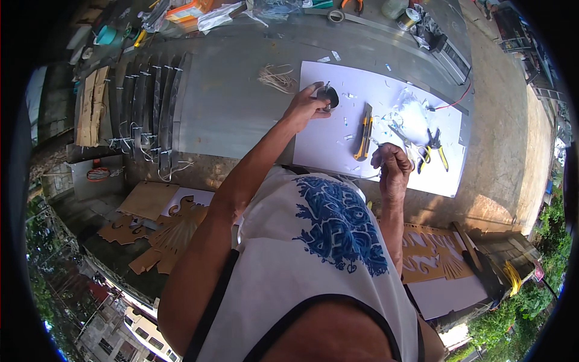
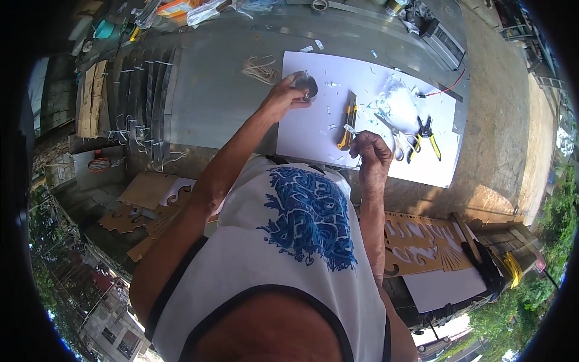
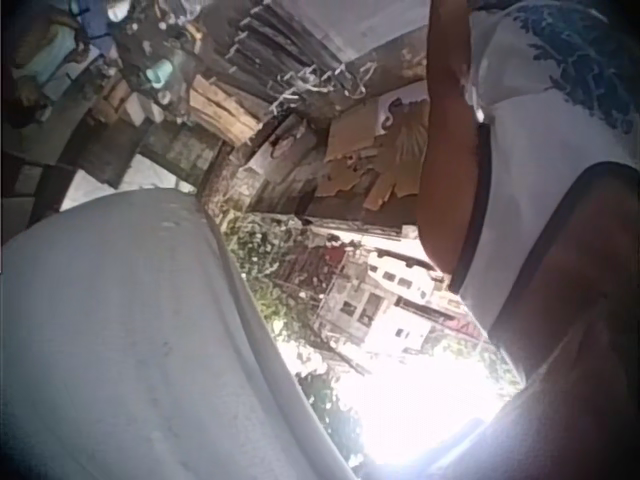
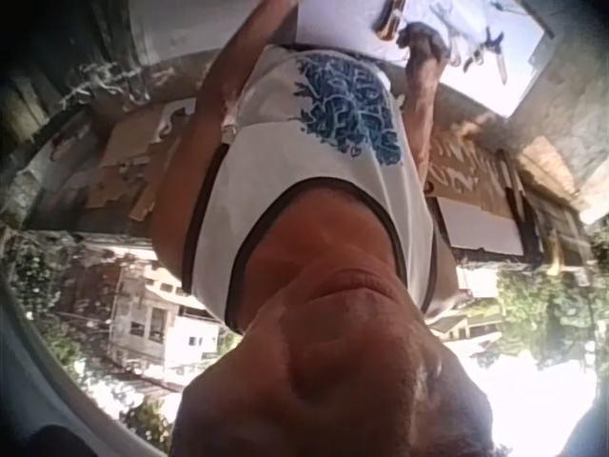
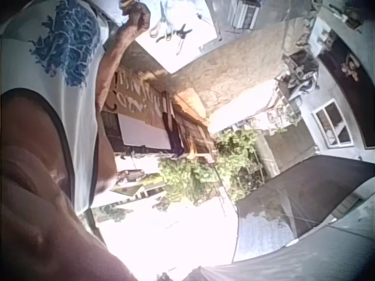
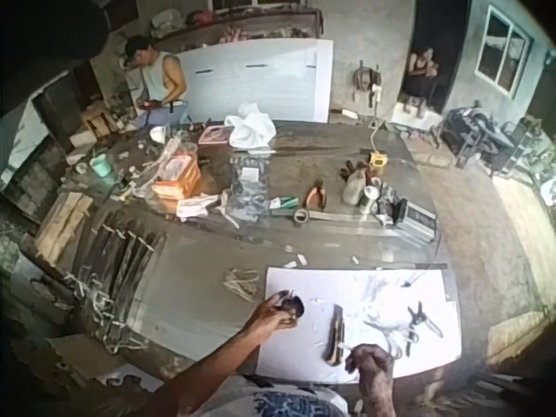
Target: The person assembles small decorative items on a workbench using a utility knife, pliers, and a small metal cup. They cut and shape small pieces of material, place them into the cup, and handle a long metal strip and a white sheet of paper with cutouts.
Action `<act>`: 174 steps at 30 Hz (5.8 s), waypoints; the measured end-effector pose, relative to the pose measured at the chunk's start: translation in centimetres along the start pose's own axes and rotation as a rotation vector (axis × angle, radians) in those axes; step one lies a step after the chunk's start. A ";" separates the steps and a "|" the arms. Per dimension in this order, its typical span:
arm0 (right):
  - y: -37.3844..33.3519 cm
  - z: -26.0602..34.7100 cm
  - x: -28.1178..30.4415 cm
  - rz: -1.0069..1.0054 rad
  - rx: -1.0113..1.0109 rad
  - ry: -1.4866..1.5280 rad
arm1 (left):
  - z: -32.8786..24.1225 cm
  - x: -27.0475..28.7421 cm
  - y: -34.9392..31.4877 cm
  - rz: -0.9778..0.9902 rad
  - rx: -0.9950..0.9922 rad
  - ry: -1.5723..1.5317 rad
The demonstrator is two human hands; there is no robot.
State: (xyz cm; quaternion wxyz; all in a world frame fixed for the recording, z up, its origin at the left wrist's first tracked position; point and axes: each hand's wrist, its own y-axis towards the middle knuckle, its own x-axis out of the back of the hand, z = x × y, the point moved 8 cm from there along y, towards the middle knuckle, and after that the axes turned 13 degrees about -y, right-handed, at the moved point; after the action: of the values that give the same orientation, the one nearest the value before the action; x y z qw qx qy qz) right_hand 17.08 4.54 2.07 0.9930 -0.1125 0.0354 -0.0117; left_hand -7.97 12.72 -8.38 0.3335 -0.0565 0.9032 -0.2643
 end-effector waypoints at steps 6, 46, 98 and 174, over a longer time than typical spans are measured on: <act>-0.2 -1.5 0.8 -0.059 -0.067 0.021 | 1.0 0.5 -1.4 -0.126 -0.041 0.625; 6.8 -1.1 -7.5 0.284 0.003 -1.057 | -2.1 -4.8 -8.3 0.223 -0.903 1.262; 10.3 -0.8 -5.1 0.351 0.249 -1.472 | 1.5 -7.3 -9.3 -0.107 -0.911 1.229; 9.0 -4.1 -1.9 0.169 -0.013 -1.561 | 7.8 -12.4 -6.6 0.371 -0.342 1.715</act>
State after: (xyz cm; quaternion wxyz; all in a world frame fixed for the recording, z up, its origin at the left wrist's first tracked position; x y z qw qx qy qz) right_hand 15.00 12.50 -3.80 0.7276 -0.0908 -0.6640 0.1464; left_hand 6.00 7.11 -2.88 -0.4323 0.2585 0.8637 -0.0192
